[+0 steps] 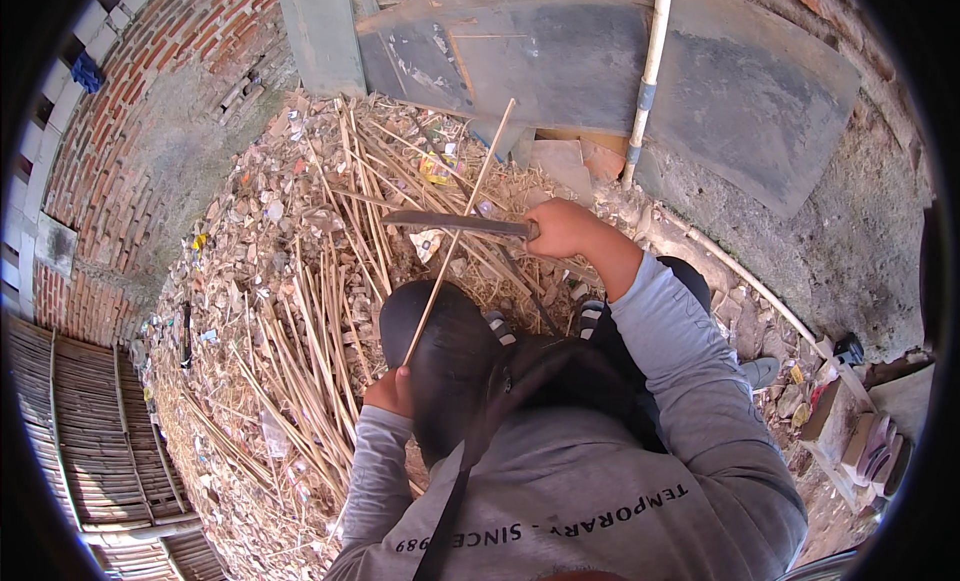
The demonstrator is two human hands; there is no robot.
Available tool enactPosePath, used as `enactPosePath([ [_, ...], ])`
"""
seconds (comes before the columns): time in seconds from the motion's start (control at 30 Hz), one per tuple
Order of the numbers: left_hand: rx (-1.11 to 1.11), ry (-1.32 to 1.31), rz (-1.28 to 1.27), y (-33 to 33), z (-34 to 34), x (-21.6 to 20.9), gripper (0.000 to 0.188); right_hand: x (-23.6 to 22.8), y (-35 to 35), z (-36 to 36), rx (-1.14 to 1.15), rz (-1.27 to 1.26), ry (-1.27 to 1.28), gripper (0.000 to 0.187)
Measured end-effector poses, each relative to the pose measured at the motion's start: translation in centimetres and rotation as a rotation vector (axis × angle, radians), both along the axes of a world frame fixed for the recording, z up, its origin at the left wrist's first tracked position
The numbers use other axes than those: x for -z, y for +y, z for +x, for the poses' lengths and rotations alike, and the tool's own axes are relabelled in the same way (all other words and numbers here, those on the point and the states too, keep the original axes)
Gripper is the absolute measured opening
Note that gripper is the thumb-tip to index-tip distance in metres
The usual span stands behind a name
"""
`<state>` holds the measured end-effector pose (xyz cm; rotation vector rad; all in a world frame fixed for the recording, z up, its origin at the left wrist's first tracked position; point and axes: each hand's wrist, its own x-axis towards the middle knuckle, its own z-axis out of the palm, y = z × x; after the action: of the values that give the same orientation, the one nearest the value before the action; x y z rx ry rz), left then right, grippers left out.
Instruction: The person shaves a thin wooden stick using a large knife, repeatedly pulling the blade along the length of the wood while sitting on the ground.
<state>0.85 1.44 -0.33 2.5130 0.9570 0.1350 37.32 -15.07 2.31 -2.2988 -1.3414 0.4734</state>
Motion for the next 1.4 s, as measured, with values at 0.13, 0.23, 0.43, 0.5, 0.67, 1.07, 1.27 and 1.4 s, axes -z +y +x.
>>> enactPosePath([
  [0.13, -0.006, 0.009, 0.002, -0.2, 0.0, -0.4, 0.051, 0.5, 0.1, 0.2, 0.093, 0.072, -0.054, 0.029],
  [0.23, -0.006, 0.024, 0.010, -0.3, -0.1, -0.3, 0.051, 0.3, 0.3, -1.7, 0.008, 0.030, -0.056, 0.028],
  [0.43, -0.008, 0.005, 0.033, -0.2, -0.4, 0.3, 0.049, -0.2, 0.2, -1.9, -0.097, -0.015, -0.046, 0.025],
  [0.5, -0.014, 0.021, 0.049, -0.3, -0.2, 0.2, 0.049, -0.1, -0.1, -0.9, -0.030, 0.031, -0.035, 0.027],
  [0.67, 0.000, 0.027, 0.060, -0.5, 0.1, -0.4, 0.048, 1.1, -0.3, 0.3, 0.075, 0.077, -0.022, 0.032],
  [1.07, 0.012, -0.021, 0.064, -0.5, 0.0, -0.2, 0.048, 0.5, 0.4, -1.6, -0.042, -0.027, -0.050, 0.031],
  [1.27, 0.018, -0.023, 0.080, -0.5, 0.1, -0.2, 0.048, 0.0, -0.1, -1.2, -0.013, -0.024, -0.065, 0.027],
  [1.4, 0.013, -0.025, 0.066, -0.4, 0.0, -0.1, 0.048, -0.1, 0.1, -1.3, -0.010, -0.029, -0.049, 0.028],
])
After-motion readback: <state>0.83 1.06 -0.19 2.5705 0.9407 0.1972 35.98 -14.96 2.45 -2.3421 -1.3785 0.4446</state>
